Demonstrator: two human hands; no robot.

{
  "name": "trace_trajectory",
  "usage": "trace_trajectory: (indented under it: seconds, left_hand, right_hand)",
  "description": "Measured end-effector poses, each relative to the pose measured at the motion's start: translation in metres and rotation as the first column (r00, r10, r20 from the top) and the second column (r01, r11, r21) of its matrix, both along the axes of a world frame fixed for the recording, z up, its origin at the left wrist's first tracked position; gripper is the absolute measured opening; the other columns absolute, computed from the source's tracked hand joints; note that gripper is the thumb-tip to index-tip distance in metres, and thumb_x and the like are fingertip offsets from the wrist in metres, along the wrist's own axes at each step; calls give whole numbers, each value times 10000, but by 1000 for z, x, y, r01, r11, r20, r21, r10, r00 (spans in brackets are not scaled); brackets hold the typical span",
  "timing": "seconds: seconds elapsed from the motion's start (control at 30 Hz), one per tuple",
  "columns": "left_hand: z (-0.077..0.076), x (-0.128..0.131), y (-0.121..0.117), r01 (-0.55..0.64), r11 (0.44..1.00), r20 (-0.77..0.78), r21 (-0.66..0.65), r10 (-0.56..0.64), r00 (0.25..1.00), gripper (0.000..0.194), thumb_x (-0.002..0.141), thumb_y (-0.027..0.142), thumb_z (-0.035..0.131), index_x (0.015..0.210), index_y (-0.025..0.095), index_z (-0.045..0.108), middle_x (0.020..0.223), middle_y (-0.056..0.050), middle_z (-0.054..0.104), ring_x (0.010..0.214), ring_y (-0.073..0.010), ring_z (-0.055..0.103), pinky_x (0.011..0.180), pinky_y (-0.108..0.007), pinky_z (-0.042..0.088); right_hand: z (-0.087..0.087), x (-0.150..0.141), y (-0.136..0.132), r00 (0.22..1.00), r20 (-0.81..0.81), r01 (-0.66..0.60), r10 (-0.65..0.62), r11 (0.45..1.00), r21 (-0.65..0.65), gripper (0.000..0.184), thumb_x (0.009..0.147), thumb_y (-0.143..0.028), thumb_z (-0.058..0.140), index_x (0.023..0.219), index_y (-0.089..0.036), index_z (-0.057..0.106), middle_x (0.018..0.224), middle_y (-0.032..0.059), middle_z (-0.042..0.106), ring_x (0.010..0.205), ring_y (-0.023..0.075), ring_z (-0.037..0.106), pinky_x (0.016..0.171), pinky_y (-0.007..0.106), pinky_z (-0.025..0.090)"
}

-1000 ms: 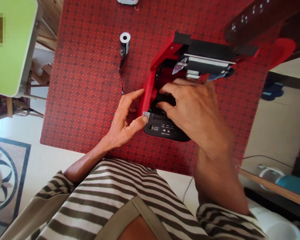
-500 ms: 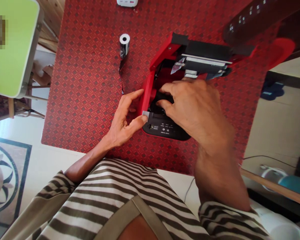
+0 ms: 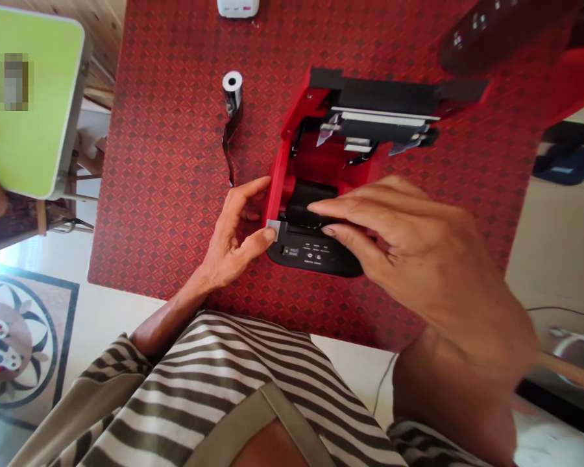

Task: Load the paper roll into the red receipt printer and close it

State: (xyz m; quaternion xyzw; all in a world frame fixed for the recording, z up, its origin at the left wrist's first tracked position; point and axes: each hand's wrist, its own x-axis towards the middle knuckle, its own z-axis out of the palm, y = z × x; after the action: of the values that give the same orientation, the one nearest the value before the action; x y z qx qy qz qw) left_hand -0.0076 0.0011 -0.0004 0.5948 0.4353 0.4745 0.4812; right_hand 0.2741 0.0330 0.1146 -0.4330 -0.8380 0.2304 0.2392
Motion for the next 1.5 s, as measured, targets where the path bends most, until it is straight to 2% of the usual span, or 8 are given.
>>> trace_trajectory:
  seconds: [0.27, 0.47, 0.53, 0.6, 0.73, 0.87, 1.07, 1.5]
  left_hand:
    - [39, -14, -4, -17, 999, -77, 33, 19, 997, 592, 1227, 726, 852, 1718, 399, 811, 1605, -110, 864, 1443, -389, 838, 1254, -638, 709]
    - [39, -17, 104, -49, 983, -11, 175, 52, 999, 793, 1116, 1053, 797, 1600, 425, 806, 1656, 31, 868, 1635, -360, 778, 1447, -634, 635]
    - [36, -5, 142, -6, 986, -23, 169, 10, 1000, 995, 976, 1183, 784, 1550, 372, 843, 1539, 15, 879, 1512, -330, 800, 1392, -598, 652]
    - [43, 11, 158, -74, 995, 1, 72, 74, 997, 927, 1183, 1072, 605, 1426, 213, 854, 1262, -32, 859, 1187, -242, 836, 1174, -500, 692]
    - [75, 31, 137, -193, 980, 88, -41, 196, 977, 678, 1223, 863, 782, 959, 247, 881, 1002, -65, 807, 1044, -288, 813, 1065, -491, 667]
    - [74, 7, 107, -16, 998, 104, 60, 10, 994, 176, 1076, 510, 960, 1132, 347, 994, 1327, -50, 957, 1628, -402, 768, 1471, -609, 554]
    - [21, -32, 64, 112, 994, -26, -3, -112, 993, 865, 1069, 690, 1049, 1831, 496, 689, 1928, -34, 726, 1823, -490, 654, 1494, -729, 601]
    - [17, -14, 45, 121, 990, -51, 75, -118, 992, 715, 1254, 691, 820, 1874, 371, 664, 1934, -112, 736, 1845, -436, 692, 1564, -675, 588]
  right_hand:
    - [4, -9, -9, 999, -28, 32, -30, 997, 73, 300, 1259, -208, 728, 1125, -389, 926, 1107, 38, 895, 1049, 306, 861, 1007, 505, 749]
    - [1, -8, -35, 992, -46, 123, -117, 979, 162, 380, 1168, -66, 805, 1283, -404, 935, 1162, 49, 911, 1056, 315, 843, 1003, 529, 732]
    - [-3, -10, -43, 993, -45, 118, -112, 976, 183, 429, 1160, -32, 795, 1360, -393, 909, 1195, 55, 917, 1073, 315, 852, 988, 516, 731]
    - [-9, -11, -48, 992, -41, 129, -123, 964, 233, 445, 1154, -6, 781, 1400, -362, 889, 1208, 60, 924, 1058, 307, 851, 977, 501, 733]
    - [-22, -18, -52, 983, -20, 172, -183, 877, 449, 342, 1144, 27, 795, 1363, -227, 865, 1160, 75, 934, 940, 263, 814, 878, 452, 713]
    - [-33, -25, -57, 975, -38, 205, -220, 815, 542, 317, 1115, 51, 828, 1320, -186, 879, 1173, 109, 943, 968, 273, 842, 861, 455, 710]
    - [-42, -28, -64, 960, -113, 274, -255, 793, 545, 427, 1089, 49, 872, 1418, -223, 876, 1150, 84, 942, 972, 263, 855, 865, 444, 734]
    - [-46, -18, -72, 922, -182, 388, -343, 807, 445, 604, 1187, -171, 869, 1759, -325, 754, 1425, 110, 963, 1285, 356, 907, 1159, 539, 700]
